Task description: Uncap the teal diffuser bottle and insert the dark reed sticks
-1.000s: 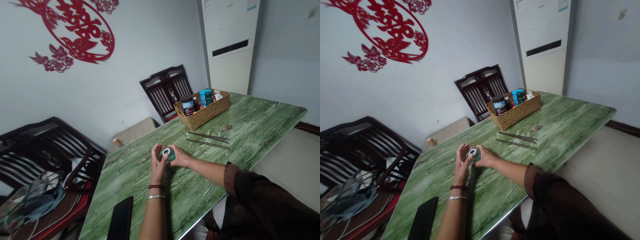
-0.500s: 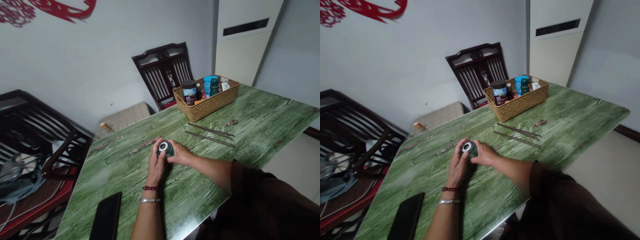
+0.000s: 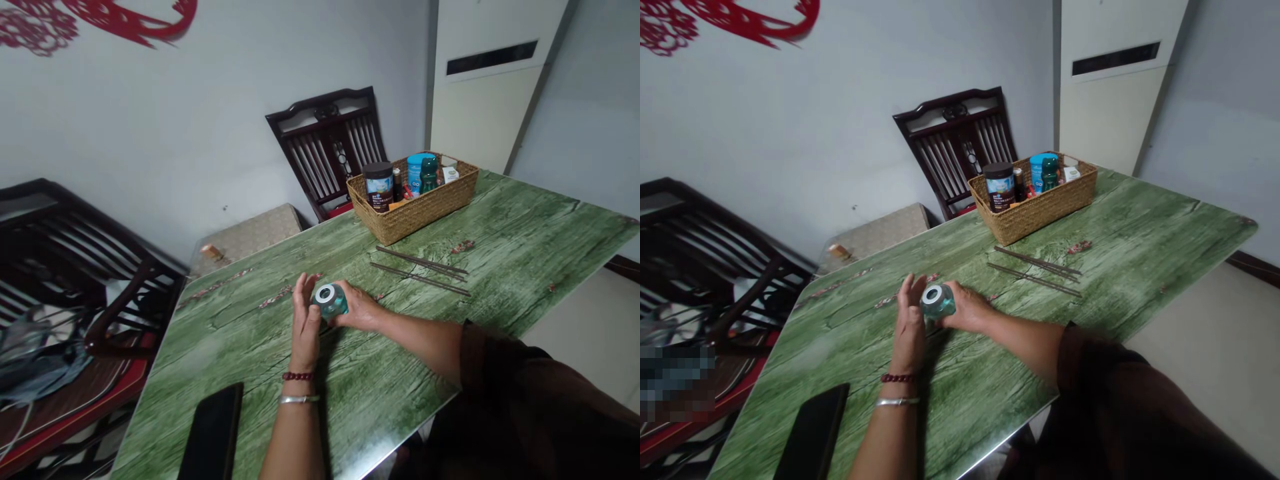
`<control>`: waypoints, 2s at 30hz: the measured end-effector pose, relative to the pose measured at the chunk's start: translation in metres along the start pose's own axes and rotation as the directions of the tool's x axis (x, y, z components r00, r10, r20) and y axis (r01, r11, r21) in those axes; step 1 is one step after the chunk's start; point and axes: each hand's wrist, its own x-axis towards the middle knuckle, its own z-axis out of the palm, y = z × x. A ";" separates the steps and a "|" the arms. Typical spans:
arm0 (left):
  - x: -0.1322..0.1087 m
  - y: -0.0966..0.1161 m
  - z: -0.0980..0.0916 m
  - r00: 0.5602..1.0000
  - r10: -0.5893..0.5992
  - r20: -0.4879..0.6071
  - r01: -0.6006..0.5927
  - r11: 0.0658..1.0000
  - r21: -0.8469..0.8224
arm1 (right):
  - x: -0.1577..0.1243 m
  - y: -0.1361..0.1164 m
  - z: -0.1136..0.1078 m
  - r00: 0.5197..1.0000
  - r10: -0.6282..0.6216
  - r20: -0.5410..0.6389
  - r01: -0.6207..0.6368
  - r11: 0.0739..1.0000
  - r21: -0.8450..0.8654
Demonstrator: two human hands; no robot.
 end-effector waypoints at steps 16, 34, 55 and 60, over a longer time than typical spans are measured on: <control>0.001 -0.007 -0.009 0.996 -0.063 0.063 0.067 0.995 -0.069 | -0.001 -0.003 -0.003 1.000 -0.007 0.016 0.007 1.000 0.002; 0.009 -0.013 0.002 0.982 0.085 -0.167 -0.048 0.975 0.215 | -0.003 -0.005 -0.003 1.000 -0.002 0.029 0.003 0.999 -0.036; 0.009 -0.005 -0.010 0.999 -0.011 -0.030 0.012 1.000 0.029 | -0.003 -0.008 -0.004 0.999 0.004 0.040 -0.002 0.999 -0.047; 0.020 -0.003 -0.026 0.944 0.078 -0.319 -0.036 0.990 0.137 | -0.003 -0.008 -0.003 0.999 0.007 0.040 -0.005 0.999 -0.054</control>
